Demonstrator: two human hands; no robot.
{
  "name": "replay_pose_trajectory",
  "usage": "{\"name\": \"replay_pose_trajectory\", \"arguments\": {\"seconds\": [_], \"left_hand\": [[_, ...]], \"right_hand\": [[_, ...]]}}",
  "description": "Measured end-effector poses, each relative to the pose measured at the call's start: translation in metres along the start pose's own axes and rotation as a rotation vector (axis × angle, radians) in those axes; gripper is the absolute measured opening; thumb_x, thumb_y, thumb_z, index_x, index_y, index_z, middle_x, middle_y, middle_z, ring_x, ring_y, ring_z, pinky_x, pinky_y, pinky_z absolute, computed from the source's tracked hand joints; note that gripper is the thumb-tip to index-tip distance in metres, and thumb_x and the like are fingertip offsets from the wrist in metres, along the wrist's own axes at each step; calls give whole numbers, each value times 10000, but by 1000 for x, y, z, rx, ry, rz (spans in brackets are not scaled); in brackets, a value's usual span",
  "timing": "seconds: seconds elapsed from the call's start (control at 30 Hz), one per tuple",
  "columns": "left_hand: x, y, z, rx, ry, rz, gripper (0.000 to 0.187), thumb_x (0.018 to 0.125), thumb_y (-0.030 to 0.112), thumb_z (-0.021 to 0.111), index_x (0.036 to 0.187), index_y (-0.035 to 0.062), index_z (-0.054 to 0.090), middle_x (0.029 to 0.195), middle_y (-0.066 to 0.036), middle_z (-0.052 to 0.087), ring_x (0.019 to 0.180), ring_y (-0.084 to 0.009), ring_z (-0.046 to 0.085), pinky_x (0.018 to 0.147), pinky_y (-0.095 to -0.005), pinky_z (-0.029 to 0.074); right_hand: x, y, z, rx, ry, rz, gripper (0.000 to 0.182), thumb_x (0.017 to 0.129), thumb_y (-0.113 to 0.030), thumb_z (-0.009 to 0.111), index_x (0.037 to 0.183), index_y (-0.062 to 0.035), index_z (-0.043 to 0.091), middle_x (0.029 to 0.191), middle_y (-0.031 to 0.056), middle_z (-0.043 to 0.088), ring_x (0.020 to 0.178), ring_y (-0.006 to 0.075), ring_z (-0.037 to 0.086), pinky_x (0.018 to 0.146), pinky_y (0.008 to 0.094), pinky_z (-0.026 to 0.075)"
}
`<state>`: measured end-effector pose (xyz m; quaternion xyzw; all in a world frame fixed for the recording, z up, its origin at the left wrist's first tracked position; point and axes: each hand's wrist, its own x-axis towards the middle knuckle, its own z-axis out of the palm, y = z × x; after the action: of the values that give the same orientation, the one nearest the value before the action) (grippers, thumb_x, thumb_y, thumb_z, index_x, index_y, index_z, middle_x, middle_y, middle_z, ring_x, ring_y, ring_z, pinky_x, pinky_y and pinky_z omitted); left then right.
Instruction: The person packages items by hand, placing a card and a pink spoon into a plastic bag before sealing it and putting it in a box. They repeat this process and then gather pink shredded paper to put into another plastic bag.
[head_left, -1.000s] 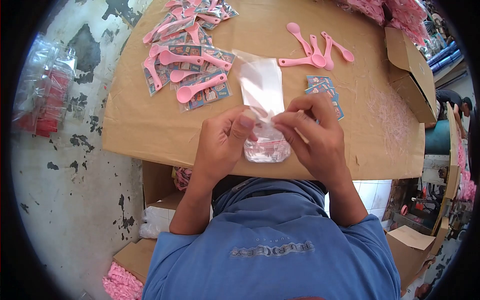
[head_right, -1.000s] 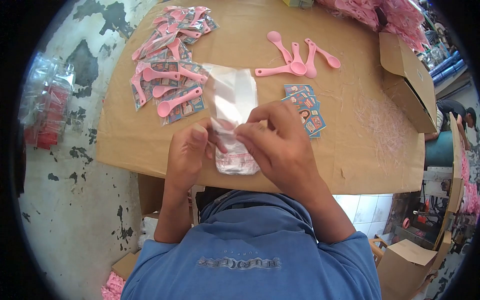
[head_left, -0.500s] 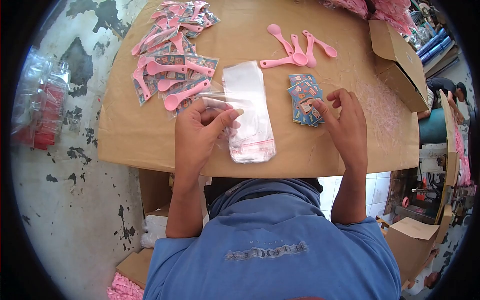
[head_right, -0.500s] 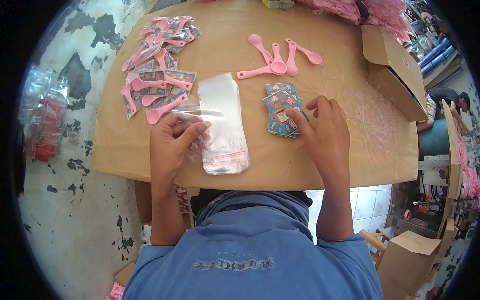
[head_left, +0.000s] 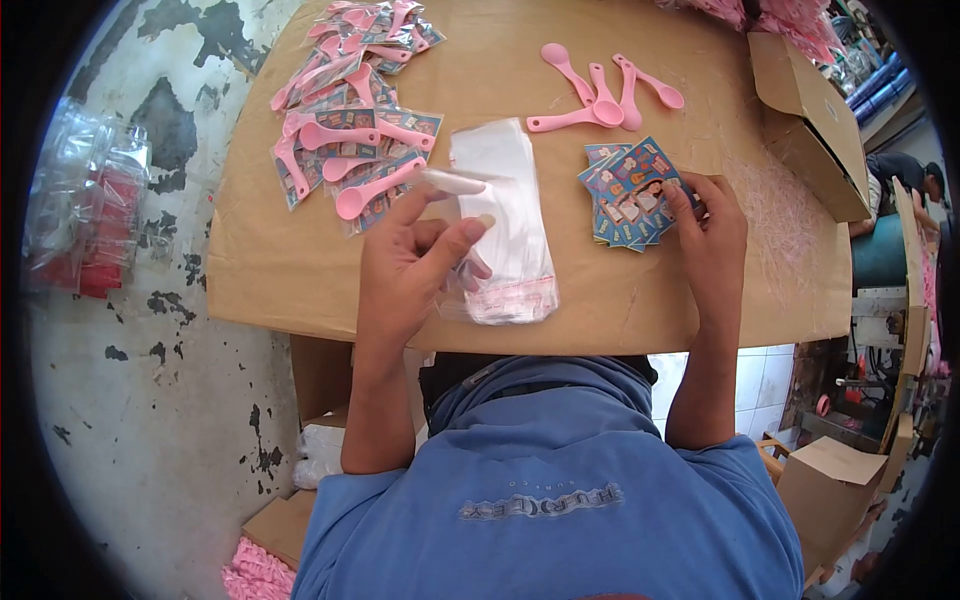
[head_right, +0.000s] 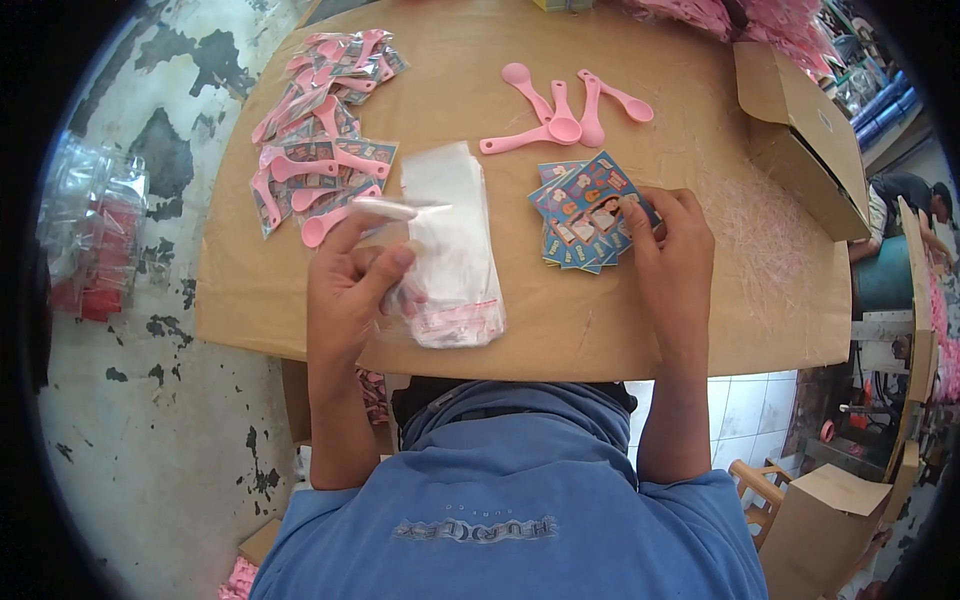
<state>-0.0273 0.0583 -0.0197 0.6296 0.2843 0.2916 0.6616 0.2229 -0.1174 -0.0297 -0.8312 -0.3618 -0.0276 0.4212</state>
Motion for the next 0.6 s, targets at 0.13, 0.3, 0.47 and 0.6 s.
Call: {"name": "replay_pose_trajectory", "arguments": {"seconds": [0.13, 0.3, 0.47, 0.6], "left_hand": [[5, -12, -7, 140, -54, -91, 467, 969, 116, 744, 1395, -9, 599, 677, -20, 670, 566, -21, 598, 481, -203, 370], [-3, -4, -4, 131, -26, -120, 403, 978, 99, 719, 1362, 15, 630, 648, -9, 658, 526, -34, 578, 457, -229, 432], [-3, -9, -8, 115, -44, -108, 326, 992, 105, 696, 1297, 1, 642, 756, -34, 721, 559, -29, 600, 454, -206, 410], [-4, -10, -18, 165, 3, -174, 274, 1020, 171, 676, 1235, 3, 663, 741, -6, 704, 555, -24, 584, 462, -196, 403]], "right_hand": [[-3, -13, 0, 160, 92, -46, 237, 1030, -214, 677, 991, 16, 718, 873, 43, 645, 747, 99, 578, 647, 288, 458], [-28, -51, 8, 800, -328, 132, 207, 1069, -215, 625, 1087, -13, 669, 894, -10, 647, 779, 61, 573, 646, 258, 448], [-45, -86, 39, 562, -642, -122, 156, 1054, -193, 614, 1044, -37, 612, 763, 114, 661, 664, 225, 649, 580, 369, 449], [-47, -90, 46, 338, -543, -213, 151, 1031, -184, 626, 1015, -40, 581, 728, 192, 637, 654, 394, 639, 575, 476, 446]]}}
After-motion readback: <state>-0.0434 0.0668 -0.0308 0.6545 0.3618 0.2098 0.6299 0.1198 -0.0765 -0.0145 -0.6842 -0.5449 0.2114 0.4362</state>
